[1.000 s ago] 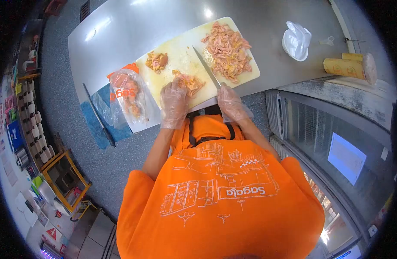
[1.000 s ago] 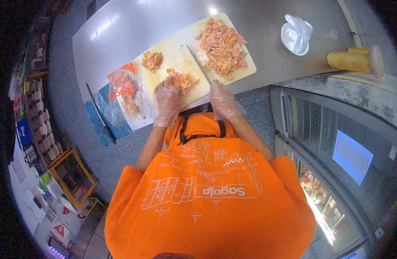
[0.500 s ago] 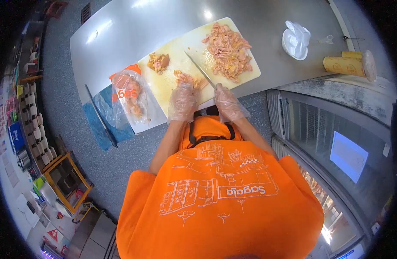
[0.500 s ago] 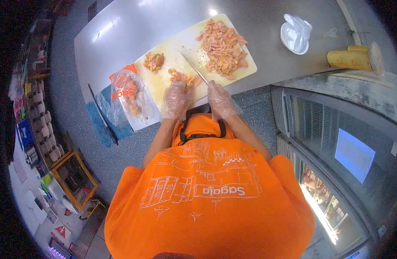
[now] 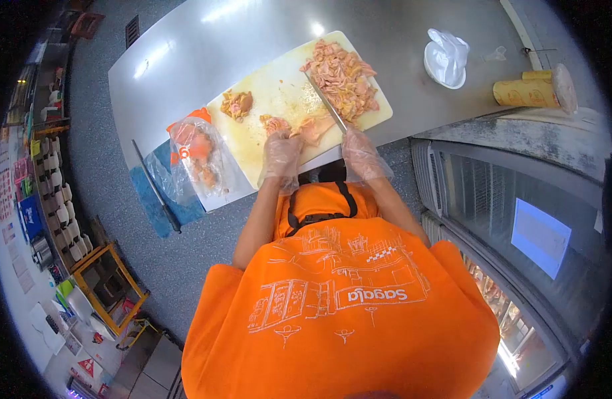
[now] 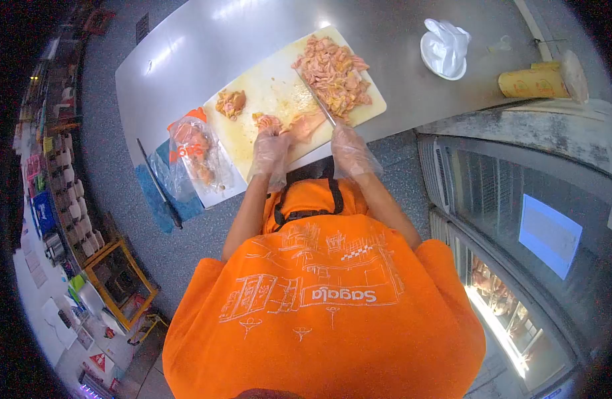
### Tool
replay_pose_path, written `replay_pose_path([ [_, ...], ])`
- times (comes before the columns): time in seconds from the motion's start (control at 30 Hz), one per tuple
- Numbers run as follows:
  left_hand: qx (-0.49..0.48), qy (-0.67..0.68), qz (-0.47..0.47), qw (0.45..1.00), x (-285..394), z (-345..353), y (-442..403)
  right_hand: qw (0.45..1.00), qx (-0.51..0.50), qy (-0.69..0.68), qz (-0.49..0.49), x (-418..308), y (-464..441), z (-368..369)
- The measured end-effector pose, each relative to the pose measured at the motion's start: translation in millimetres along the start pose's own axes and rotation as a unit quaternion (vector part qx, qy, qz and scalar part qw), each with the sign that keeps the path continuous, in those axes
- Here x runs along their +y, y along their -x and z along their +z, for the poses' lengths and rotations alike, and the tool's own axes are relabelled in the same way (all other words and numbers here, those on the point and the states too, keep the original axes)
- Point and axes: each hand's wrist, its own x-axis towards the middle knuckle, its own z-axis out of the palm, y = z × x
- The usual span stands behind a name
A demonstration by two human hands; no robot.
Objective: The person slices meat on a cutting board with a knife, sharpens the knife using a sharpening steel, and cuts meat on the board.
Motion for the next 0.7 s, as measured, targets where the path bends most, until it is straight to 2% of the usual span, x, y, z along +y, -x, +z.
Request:
replay_pose_path([
  [0.03,0.028,-0.124,0.036,0.991,15,-6,9,1.000,0.001,0.003,-0.001,0,0,-1],
  [0.13,0.102,-0.226,0.144,0.958,27,-13,25,0.998,-0.016,-0.049,0.027,-24,10,-11],
  [0.23,0.082,-0.411,0.345,0.840,7,7,8,0.994,-0.110,-0.021,-0.004,-45,15,-10],
  [0.3,0.064,-0.456,0.323,0.827,-5,15,6,0.990,-0.138,-0.015,0.023,-47,10,-13],
  [0.4,0.046,-0.455,0.346,0.820,-8,15,8,0.995,-0.084,-0.003,0.045,-33,8,-19],
  [0.57,0.063,-0.409,0.391,0.822,-5,9,11,0.994,-0.104,0.020,-0.021,-30,14,-7],
  [0.6,0.069,-0.404,0.394,0.823,-7,10,11,0.993,-0.079,0.025,-0.082,-32,21,-10],
  [0.7,0.077,-0.427,0.366,0.823,-13,15,8,0.995,-0.069,0.024,-0.070,-34,35,-16],
])
